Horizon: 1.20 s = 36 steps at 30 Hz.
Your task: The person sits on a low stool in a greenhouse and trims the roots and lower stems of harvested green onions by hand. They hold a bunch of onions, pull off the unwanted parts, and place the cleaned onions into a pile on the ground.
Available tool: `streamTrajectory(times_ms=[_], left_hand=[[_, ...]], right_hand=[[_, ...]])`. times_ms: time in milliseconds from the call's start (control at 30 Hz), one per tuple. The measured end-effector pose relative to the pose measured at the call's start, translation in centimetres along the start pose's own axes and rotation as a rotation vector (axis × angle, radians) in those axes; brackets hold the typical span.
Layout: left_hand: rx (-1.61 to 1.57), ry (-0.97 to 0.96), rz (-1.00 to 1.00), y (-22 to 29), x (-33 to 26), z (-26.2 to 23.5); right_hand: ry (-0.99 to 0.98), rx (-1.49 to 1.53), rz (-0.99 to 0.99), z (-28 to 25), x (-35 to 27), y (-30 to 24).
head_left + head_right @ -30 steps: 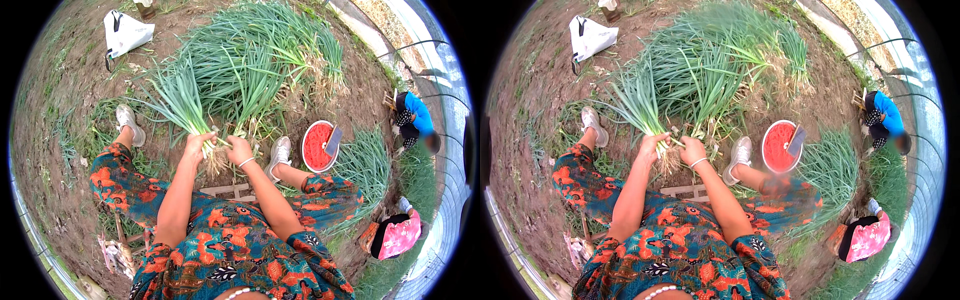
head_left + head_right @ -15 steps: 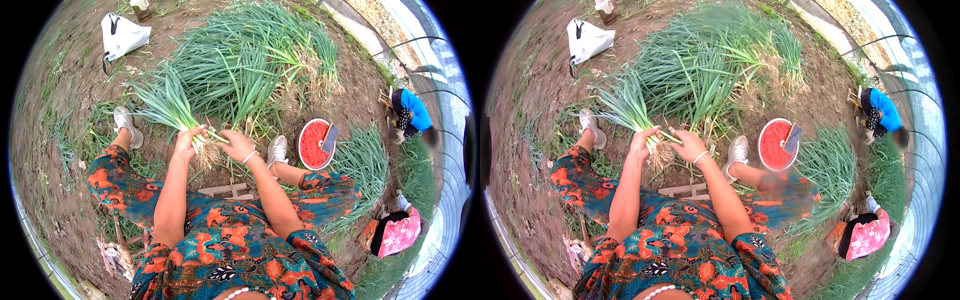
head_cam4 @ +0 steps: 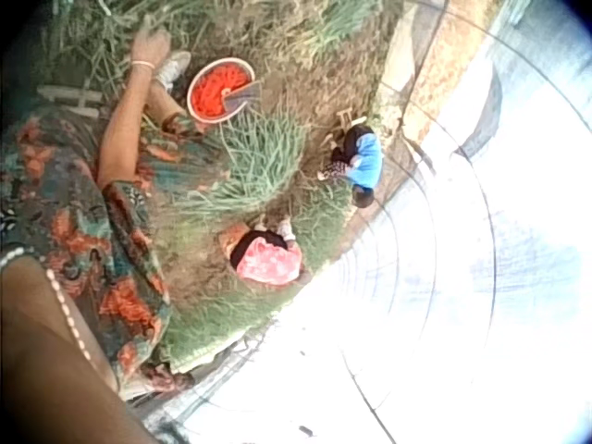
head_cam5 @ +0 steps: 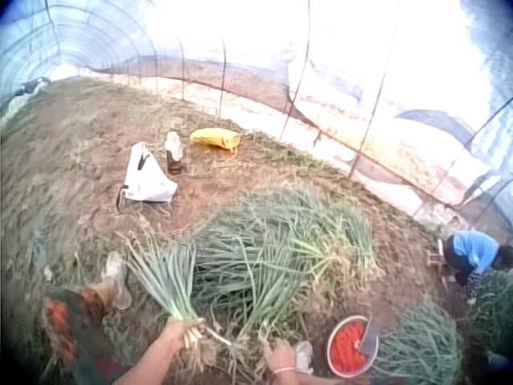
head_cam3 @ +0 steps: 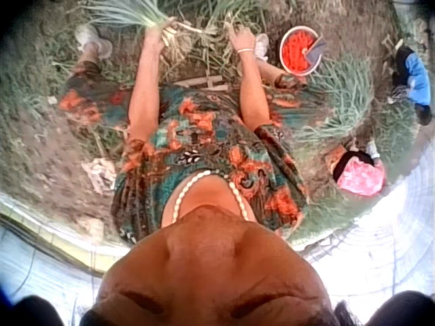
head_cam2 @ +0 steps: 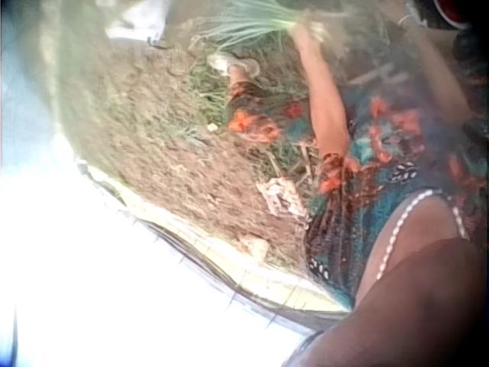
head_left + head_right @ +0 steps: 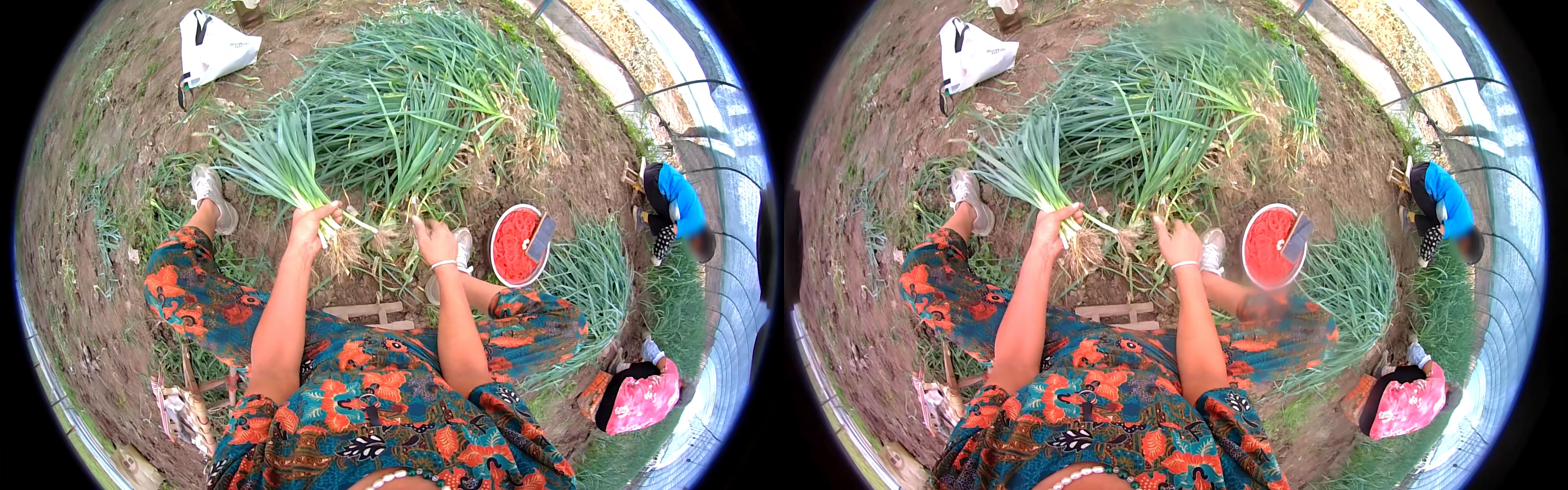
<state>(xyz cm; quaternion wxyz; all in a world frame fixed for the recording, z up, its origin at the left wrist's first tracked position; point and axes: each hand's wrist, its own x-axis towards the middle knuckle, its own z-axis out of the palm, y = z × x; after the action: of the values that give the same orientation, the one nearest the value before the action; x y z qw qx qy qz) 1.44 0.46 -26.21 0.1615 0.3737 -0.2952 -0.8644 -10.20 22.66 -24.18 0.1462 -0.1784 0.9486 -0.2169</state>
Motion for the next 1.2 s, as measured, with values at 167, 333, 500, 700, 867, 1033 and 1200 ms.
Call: streamTrajectory(times_ms=[167,333,500,700,867,1033,1200], left_hand=[[0.008,-0.077,-0.074,-1.0,0.0,0.5],[-0.048,-0.023,-0.101,-1.0,-0.4,0.0],[-0.036,-0.062,-0.088,-1.2,-0.1,0.1],[-0.021,-0.063,-0.042,-0.3,0.2,-0.1],[-0.030,-0.076,-0.094,-0.6,0.4,-0.1],[-0.080,-0.133,-0.060,-2.1,0.5,-0.7],[-0.188,-0.140,-0.224,-3.9,0.8,-1.6]], right_hand=[[-0.077,0.163,-0.494,1.7,-0.7,-2.4],[-0.208,0.750,-0.081,5.0,-1.3,-3.0],[-0.334,1.194,0.194,8.0,-0.5,-0.7],[-0.006,1.343,0.704,6.4,1.6,3.4],[0.017,0.842,-0.268,5.2,1.5,1.7],[-0.418,0.754,-0.072,5.7,-0.8,-2.3],[-0.063,0.718,-0.363,3.7,0.0,-5.0]])
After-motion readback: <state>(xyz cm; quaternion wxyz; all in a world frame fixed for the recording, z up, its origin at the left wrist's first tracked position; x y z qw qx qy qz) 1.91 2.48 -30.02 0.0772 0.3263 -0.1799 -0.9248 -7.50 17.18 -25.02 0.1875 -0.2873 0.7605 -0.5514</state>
